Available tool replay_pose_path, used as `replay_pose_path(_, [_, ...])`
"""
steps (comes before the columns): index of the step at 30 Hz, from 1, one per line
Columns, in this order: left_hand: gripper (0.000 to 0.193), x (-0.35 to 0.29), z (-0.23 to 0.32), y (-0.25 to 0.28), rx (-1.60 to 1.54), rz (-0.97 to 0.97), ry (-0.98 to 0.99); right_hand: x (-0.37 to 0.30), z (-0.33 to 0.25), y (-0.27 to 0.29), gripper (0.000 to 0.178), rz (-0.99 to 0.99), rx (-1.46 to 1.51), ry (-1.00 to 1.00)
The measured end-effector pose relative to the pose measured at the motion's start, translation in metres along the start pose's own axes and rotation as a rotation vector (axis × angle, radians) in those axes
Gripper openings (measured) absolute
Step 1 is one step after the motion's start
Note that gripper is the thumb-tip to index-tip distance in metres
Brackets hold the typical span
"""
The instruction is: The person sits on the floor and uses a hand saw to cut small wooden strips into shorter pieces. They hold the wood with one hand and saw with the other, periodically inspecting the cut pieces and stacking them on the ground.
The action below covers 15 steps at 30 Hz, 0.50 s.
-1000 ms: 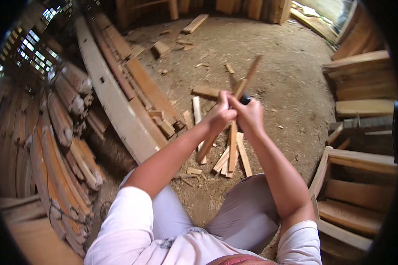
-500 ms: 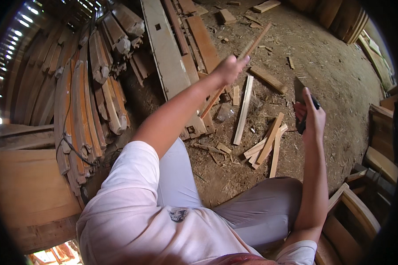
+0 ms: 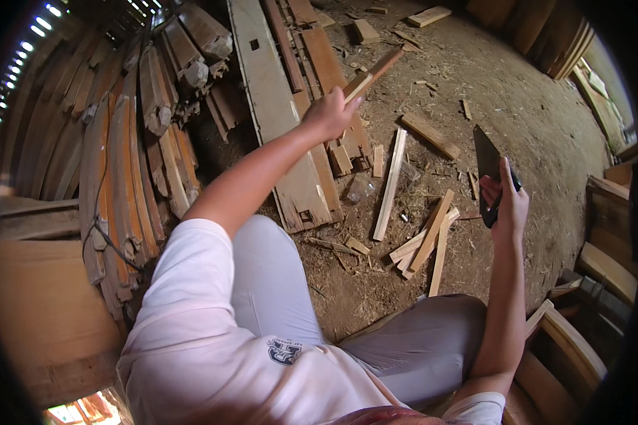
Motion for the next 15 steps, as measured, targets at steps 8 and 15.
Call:
replay_pose_path(8, [0.046, -0.072, -0.106, -0.020, 0.410, 0.025, -0.111, -0.015, -0.003, -0.001, 0.045, 0.023, -0.082, 0.110])
replay_pose_path(15, [0.045, -0.075, -0.145, -0.028, 0.481, 0.177, -0.187, -0.016, 0.011, -0.027, 0.042, -0.029, -0.224, 0.169])
Point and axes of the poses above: each hand's wrist, its own x-axis towards the middle knuckle, its own y-axis out of the back of the hand, z = x × y, the point moved 2 cm from there along x, towards the middle knuckle
